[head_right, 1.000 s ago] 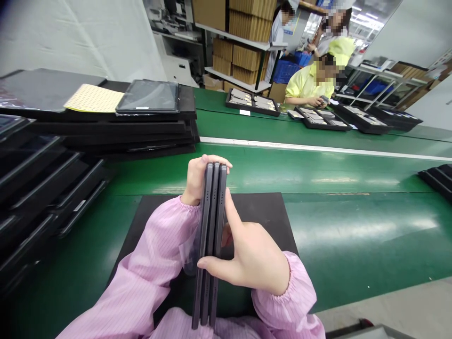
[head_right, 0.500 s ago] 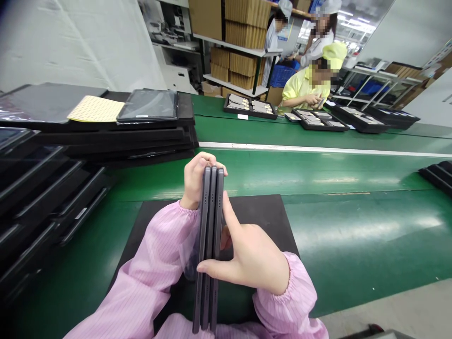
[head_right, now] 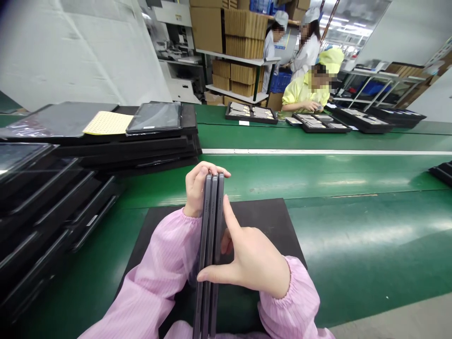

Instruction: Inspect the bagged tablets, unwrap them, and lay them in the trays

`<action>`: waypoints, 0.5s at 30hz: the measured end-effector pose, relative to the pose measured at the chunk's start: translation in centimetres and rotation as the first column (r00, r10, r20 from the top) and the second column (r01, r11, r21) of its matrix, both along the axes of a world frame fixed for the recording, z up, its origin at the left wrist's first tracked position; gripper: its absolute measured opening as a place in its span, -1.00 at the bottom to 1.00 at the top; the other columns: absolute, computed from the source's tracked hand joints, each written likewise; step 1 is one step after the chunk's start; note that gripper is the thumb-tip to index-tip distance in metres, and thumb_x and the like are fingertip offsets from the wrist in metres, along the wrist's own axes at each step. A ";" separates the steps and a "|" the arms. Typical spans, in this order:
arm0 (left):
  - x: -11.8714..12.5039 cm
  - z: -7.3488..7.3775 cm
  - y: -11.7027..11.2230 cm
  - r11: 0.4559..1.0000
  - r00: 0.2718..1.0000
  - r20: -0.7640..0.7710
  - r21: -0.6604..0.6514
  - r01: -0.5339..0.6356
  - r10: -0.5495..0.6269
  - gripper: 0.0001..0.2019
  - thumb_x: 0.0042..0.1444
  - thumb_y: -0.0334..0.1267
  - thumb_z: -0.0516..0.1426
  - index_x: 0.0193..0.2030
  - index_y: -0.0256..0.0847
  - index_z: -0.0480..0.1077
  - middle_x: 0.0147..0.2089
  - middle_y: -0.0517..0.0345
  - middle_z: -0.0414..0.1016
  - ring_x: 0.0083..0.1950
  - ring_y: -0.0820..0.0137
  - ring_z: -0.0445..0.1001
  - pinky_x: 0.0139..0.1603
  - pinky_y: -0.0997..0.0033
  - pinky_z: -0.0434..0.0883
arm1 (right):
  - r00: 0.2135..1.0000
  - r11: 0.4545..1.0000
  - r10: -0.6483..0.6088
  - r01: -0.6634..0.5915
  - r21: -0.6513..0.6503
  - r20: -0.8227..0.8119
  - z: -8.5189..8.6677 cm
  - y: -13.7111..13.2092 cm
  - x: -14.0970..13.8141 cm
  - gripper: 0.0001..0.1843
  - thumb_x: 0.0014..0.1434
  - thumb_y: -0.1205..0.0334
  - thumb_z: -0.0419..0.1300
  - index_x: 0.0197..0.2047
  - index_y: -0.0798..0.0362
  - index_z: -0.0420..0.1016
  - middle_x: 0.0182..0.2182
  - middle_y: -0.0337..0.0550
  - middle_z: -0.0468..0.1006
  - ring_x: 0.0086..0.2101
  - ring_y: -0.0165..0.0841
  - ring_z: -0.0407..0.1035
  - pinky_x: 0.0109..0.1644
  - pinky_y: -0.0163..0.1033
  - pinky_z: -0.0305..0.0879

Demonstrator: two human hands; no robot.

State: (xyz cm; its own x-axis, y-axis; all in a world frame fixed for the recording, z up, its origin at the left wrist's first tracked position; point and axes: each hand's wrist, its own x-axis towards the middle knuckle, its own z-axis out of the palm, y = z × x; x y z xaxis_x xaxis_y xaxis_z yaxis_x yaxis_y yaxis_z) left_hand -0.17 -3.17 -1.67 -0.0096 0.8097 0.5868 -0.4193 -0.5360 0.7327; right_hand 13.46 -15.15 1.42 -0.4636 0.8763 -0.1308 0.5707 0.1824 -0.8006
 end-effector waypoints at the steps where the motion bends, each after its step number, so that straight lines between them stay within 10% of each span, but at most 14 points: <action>1: 0.0 0.0 0.0 1.000 1.000 -0.003 0.005 -0.003 0.003 -0.58 0.19 0.14 0.19 -0.47 -0.18 0.41 -0.43 0.11 0.60 -0.35 0.31 0.60 -0.27 0.34 0.52 | 1.000 1.000 0.001 -0.001 0.001 0.001 0.0 -0.1 -0.1 0.43 -0.01 0.13 0.52 0.55 0.06 -0.49 -0.37 -0.27 0.62 -0.40 -0.25 0.52 -0.28 -0.19 0.44; 15: -0.6 0.7 -1.8 0.997 0.997 -0.054 0.053 -0.059 0.062 -0.54 0.22 0.18 0.12 -0.48 -0.17 0.38 -0.46 0.08 0.57 -0.41 0.30 0.55 -0.35 0.30 0.48 | 0.994 0.997 0.021 -0.030 0.074 0.111 0.3 -1.8 -0.6 0.39 0.02 0.06 0.47 0.54 0.11 -0.50 -0.35 -0.20 0.65 -0.41 -0.18 0.54 -0.35 -0.19 0.39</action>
State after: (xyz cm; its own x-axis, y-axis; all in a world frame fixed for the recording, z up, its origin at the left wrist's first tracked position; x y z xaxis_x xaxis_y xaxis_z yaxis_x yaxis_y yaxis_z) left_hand -0.75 -4.92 -0.92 -0.0239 0.7773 0.6287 -0.3439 -0.5969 0.7249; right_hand 12.91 -16.99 1.71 -0.4724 0.8737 -0.1161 0.6490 0.2557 -0.7165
